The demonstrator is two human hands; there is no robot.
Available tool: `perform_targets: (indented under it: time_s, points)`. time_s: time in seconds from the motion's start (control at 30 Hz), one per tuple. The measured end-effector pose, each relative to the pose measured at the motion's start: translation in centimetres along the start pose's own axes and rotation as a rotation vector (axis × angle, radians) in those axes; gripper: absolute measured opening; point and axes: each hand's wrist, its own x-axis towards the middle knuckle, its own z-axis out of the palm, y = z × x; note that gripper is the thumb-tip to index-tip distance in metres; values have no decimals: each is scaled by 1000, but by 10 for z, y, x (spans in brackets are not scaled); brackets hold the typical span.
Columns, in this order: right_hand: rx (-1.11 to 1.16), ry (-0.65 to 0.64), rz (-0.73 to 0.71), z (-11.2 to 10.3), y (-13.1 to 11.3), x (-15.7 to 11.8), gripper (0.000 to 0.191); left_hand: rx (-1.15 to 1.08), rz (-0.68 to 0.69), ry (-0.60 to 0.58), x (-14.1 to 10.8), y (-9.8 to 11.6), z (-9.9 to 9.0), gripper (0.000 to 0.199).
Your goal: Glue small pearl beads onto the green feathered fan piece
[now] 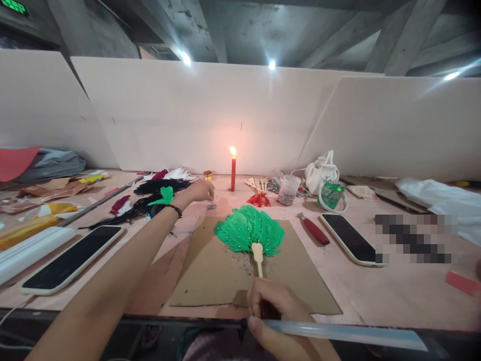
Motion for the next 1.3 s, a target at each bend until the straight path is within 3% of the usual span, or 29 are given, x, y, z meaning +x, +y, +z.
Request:
perform_targets:
  time_s: [0.6, 0.87, 1.0, 1.13, 1.23, 1.3]
  points:
    - [44, 0, -43, -1, -2, 7, 25, 1, -101, 58, 8, -3, -1, 33]
    - [80, -1, -71, -2, -4, 11, 38, -15, -119, 88, 6, 17, -6, 32]
    - [214, 49, -58, 1, 2, 12, 41, -5, -60, 144, 2, 43, -19, 28]
    - [368, 290, -111, 7, 12, 16, 48, -30, 65, 314, -12, 90, -48, 20]
    - [404, 464, -156, 9, 17, 24, 51, -55, 210, 457, -48, 136, -70, 16]
    - [424, 533, -179, 9, 18, 29, 53, -79, 314, 534, -86, 168, -73, 15]
